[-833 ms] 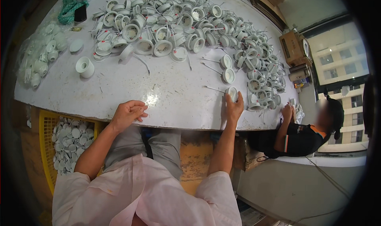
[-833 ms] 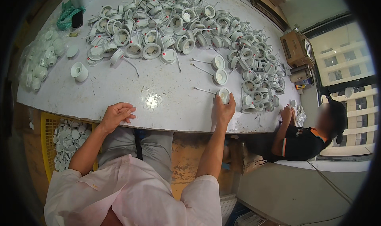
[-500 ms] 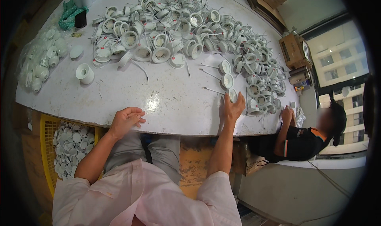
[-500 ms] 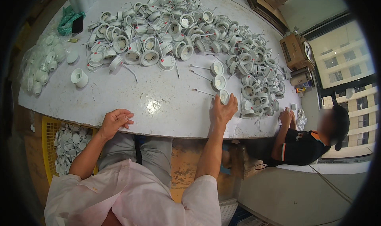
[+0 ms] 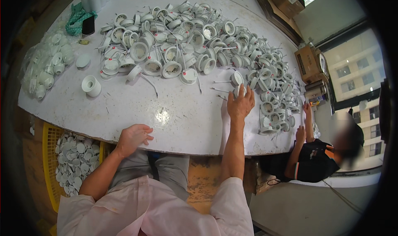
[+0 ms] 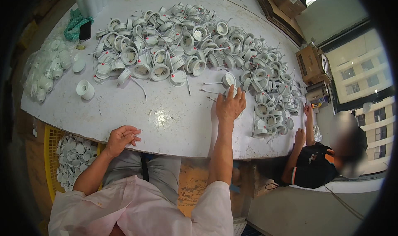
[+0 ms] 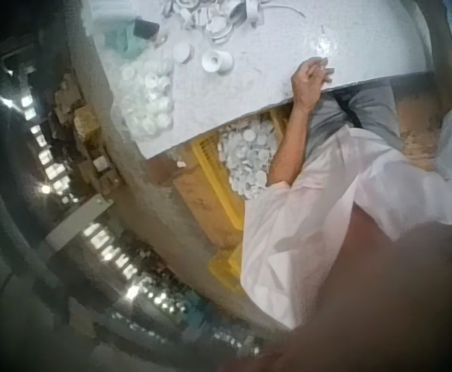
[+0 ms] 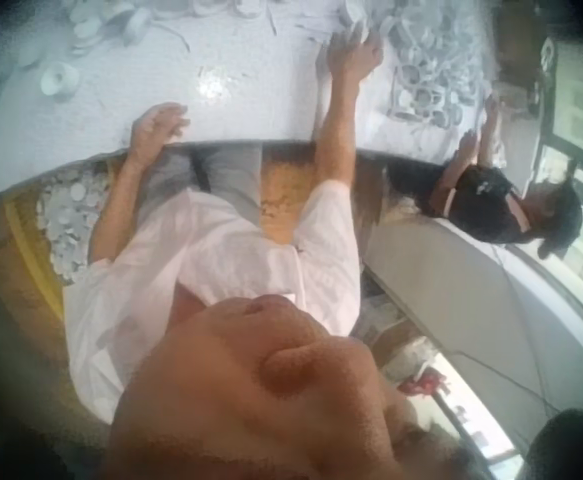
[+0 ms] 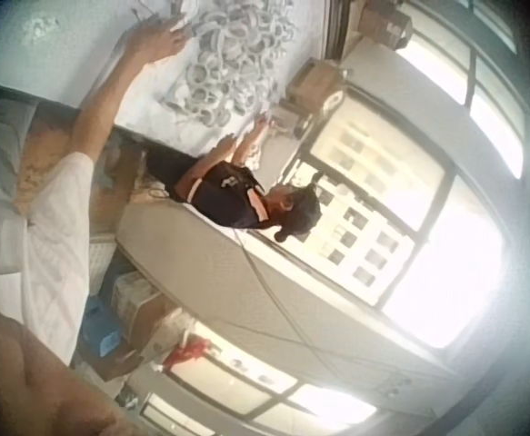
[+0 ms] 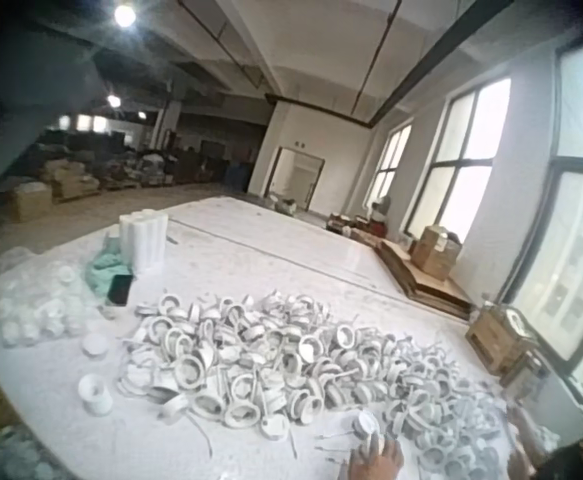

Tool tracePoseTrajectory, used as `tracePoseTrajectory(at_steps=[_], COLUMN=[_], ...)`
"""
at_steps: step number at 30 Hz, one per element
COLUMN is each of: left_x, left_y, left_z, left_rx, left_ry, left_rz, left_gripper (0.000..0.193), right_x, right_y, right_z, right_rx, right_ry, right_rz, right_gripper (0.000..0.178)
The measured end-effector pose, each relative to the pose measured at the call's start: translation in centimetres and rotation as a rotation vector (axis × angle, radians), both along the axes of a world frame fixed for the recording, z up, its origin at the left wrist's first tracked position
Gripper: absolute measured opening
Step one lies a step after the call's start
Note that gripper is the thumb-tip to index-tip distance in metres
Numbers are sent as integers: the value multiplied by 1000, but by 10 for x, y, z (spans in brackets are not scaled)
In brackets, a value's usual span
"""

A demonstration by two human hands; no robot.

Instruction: The person assembles small light fixtures by fitting plastic reflector caps onto LED light bases by hand and placing the assembled units onto the workbench.

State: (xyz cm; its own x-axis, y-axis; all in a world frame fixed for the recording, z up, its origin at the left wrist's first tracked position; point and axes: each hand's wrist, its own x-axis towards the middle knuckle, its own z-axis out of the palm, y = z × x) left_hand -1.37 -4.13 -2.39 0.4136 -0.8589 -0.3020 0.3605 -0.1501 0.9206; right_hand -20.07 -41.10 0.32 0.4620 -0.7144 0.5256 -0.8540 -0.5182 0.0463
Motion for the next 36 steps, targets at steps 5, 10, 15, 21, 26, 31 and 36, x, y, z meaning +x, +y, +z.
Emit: tracePoseTrajectory(at_steps=[5,10,15,21,26,31,36], left_x=[0,-5,-19,-17,-17,-16,-8], left_y=[0,0,5,3,4,8,6], left_z=[-1,-2,-3,5,3,-5,8], left_rx=[-34,-58,-66,-67,-118,-138,-164], left_ry=[-42,-75,-227,-268,-259,-198,-26], left_rz=[-22,-34,58,47,81,26,10], left_gripper=[25,24,21,20,21,21,26], right_x=[22,40,69,70,66,47,38], right_y=[-52,-122,-140,-141,-126,-88,3], right_z=[20,19,21,28,52,87,99], right_rx=[22,175,304,235,113,-151,-385], right_ry=[-319,-246,-175,-183,-201,-228,-399], right_rz=[101,37,-24,27,99,187,446], right_gripper=[37,45,46,35,33,30,31])
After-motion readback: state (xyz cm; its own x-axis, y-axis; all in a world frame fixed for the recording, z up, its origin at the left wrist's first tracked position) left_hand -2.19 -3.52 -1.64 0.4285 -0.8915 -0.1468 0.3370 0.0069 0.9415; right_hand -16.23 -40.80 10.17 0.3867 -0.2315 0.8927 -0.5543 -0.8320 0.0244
